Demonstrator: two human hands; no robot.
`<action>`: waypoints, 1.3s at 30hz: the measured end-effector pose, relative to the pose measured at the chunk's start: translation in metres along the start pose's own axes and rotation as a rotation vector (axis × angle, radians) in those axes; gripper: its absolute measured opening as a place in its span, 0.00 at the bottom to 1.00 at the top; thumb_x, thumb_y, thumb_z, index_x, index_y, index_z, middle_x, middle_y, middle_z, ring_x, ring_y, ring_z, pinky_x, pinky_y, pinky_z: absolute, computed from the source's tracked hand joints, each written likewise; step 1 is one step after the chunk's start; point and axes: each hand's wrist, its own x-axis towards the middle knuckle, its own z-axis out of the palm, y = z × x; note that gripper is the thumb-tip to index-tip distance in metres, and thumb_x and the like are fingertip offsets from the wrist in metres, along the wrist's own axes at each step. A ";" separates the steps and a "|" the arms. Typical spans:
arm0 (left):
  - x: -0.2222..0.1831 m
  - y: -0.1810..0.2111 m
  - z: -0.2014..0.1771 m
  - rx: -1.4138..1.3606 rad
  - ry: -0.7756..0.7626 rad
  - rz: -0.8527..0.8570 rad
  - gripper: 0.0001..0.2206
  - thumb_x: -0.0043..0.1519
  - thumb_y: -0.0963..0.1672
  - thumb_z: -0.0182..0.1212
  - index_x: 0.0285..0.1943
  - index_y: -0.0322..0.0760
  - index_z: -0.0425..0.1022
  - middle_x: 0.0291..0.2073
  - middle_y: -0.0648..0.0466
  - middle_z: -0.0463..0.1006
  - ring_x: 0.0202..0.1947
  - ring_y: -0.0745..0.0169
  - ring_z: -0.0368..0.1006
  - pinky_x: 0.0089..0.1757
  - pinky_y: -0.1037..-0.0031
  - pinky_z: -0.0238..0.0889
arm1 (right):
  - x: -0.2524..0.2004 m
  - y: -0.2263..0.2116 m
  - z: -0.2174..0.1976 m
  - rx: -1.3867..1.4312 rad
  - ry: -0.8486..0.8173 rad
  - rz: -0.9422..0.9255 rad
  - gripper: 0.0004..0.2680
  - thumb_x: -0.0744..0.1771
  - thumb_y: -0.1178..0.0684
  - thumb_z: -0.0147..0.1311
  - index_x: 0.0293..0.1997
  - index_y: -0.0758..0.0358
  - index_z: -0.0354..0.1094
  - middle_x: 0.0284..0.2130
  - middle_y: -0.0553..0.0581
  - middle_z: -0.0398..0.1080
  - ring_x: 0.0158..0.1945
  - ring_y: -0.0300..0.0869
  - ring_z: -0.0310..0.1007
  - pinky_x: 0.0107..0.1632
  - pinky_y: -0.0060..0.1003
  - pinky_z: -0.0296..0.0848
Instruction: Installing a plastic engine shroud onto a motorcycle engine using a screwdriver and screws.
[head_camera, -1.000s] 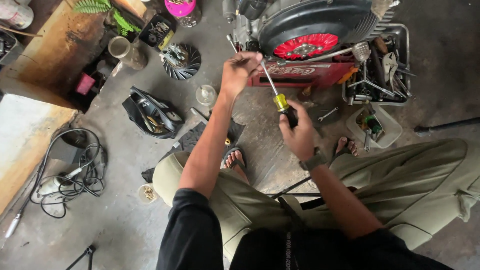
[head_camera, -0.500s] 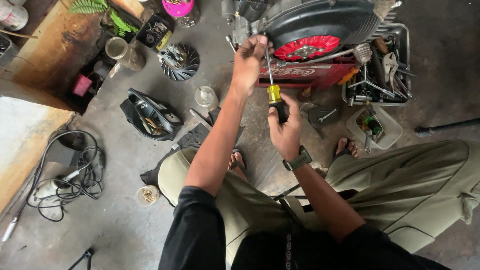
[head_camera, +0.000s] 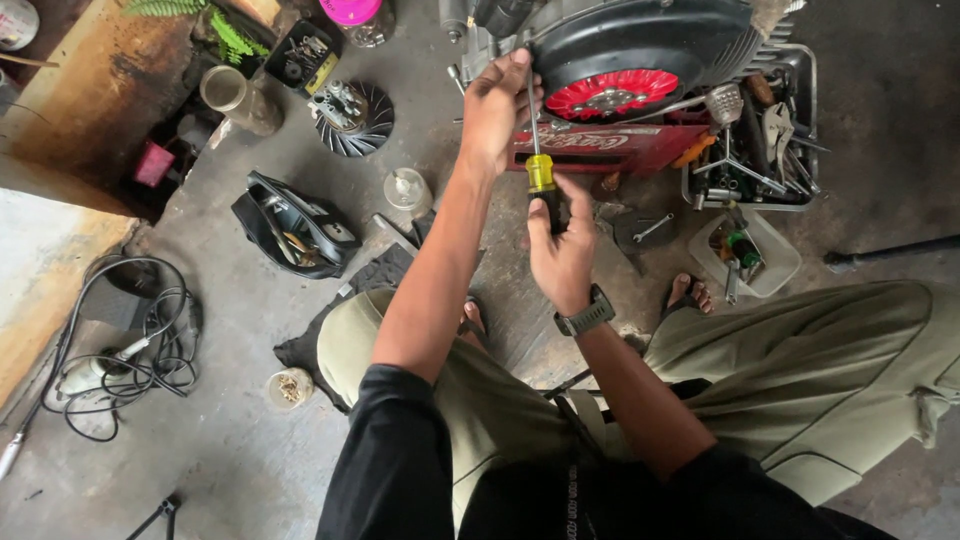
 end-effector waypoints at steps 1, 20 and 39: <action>0.000 0.003 0.002 -0.033 0.022 -0.051 0.11 0.56 0.47 0.55 0.40 0.37 0.68 0.29 0.50 0.73 0.30 0.60 0.69 0.39 0.71 0.66 | 0.000 -0.001 0.001 0.010 0.004 0.018 0.11 0.66 0.53 0.46 0.53 0.62 0.57 0.29 0.56 0.67 0.17 0.35 0.65 0.21 0.28 0.70; 0.002 0.002 0.002 -0.093 0.061 -0.067 0.08 0.53 0.45 0.58 0.36 0.38 0.67 0.22 0.54 0.69 0.24 0.64 0.66 0.41 0.67 0.69 | 0.003 0.000 0.000 0.079 -0.022 0.187 0.11 0.66 0.52 0.43 0.53 0.59 0.56 0.23 0.54 0.66 0.15 0.36 0.65 0.20 0.28 0.70; 0.001 0.000 0.002 -0.083 0.028 -0.019 0.09 0.53 0.47 0.61 0.25 0.45 0.66 0.15 0.64 0.58 0.16 0.77 0.50 0.26 0.83 0.58 | 0.005 0.003 -0.006 0.081 -0.003 0.172 0.11 0.66 0.53 0.43 0.53 0.57 0.57 0.22 0.53 0.65 0.16 0.35 0.62 0.21 0.29 0.65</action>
